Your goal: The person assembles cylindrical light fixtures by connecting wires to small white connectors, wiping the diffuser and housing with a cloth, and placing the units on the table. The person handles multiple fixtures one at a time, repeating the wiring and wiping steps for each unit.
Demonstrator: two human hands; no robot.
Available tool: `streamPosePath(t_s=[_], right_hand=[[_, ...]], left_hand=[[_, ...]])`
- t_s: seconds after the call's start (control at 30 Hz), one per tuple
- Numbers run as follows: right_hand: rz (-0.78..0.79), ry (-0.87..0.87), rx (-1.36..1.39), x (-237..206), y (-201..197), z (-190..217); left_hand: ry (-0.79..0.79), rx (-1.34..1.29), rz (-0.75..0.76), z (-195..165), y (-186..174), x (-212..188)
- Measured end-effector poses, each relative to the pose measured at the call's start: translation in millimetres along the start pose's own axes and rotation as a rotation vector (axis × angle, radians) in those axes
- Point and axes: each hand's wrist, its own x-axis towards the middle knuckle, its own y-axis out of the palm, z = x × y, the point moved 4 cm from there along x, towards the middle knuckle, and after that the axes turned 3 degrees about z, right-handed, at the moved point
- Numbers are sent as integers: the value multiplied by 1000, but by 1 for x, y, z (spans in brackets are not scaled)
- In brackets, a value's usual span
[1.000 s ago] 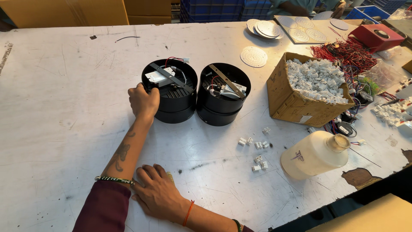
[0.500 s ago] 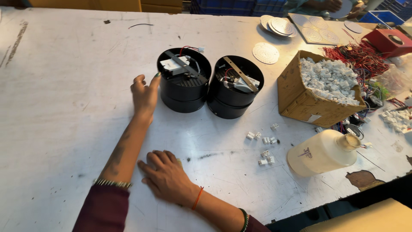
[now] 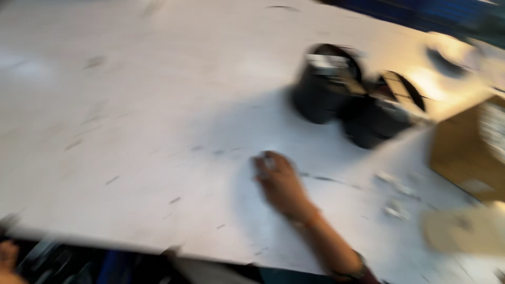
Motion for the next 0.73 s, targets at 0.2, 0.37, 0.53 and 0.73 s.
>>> streamPosePath(t_s=[0.2,0.37,0.53,0.73], right_hand=[[-51,-14,-67,7,15,-5],[-51,-39,-63,31,22,10],[4,-22,-35,54,24,28],[152,-22,-453,32,14,21]], left_hand=[[84,836,-232,68,-232,-59],[-359,-84,-500,101,-299,-97],[-350,419,-416,73,-301,-78],[50,563,32,77,-204,-45]])
